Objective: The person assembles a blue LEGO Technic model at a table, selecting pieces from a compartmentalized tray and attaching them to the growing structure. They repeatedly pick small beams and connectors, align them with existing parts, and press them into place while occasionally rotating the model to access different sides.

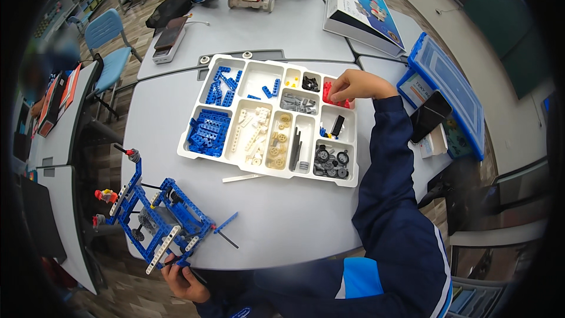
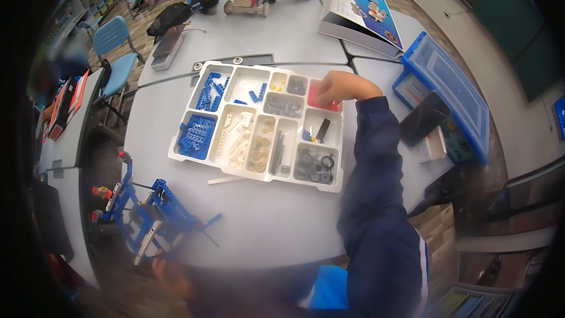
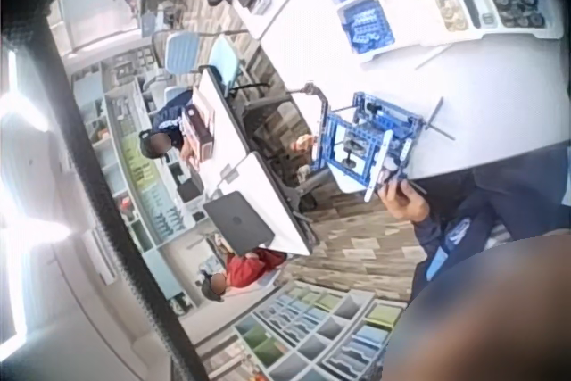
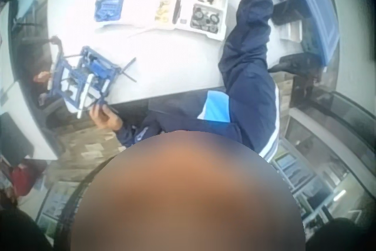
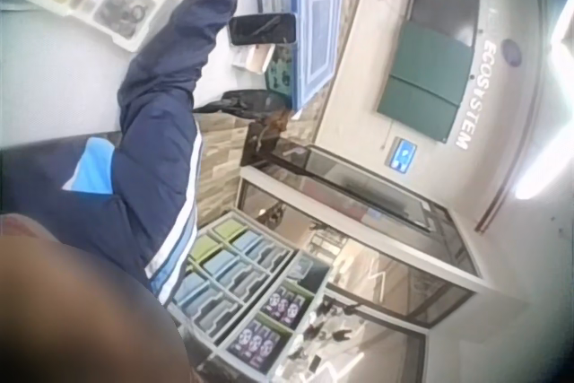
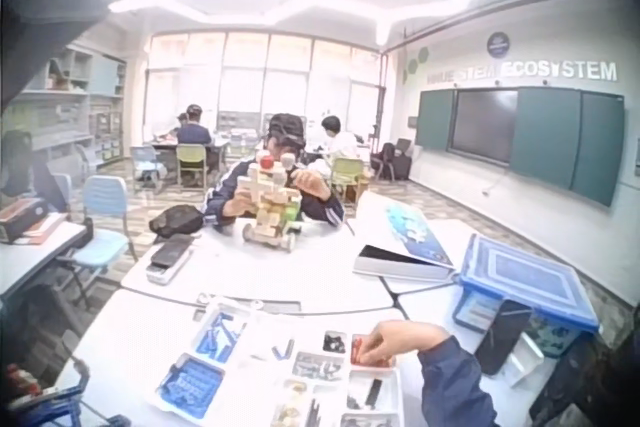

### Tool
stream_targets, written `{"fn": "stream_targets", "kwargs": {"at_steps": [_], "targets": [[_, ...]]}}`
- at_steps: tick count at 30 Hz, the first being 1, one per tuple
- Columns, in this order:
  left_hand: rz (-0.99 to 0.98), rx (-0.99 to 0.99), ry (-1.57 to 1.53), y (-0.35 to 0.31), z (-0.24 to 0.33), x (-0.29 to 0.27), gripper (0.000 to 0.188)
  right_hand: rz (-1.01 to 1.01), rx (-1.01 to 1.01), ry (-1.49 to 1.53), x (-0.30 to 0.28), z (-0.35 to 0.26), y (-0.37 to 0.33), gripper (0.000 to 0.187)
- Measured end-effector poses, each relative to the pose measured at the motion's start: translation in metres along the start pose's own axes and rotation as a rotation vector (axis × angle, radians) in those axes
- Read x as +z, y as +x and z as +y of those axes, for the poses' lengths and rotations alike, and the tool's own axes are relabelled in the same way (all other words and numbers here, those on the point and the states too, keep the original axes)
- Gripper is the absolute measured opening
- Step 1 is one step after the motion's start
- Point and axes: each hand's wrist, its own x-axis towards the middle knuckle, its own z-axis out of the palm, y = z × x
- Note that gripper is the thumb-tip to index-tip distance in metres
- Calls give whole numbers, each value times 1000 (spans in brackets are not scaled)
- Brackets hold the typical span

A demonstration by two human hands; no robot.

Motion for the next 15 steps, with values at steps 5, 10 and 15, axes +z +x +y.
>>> {"fn": "stream_targets", "kwargs": {"at_steps": [5, 10, 15], "targets": [[18, -10, -66, -2, -7, 4, 17, 417, -264, -66, 14, -5, 19, 25], [44, 17, -74, -5, -15, 7, 20, 522, -309, -112, 40, -2, 42, 26], [41, 65, -67, -6, -17, 5, 24, 563, -308, -192, 49, -8, 47, 18]]}}
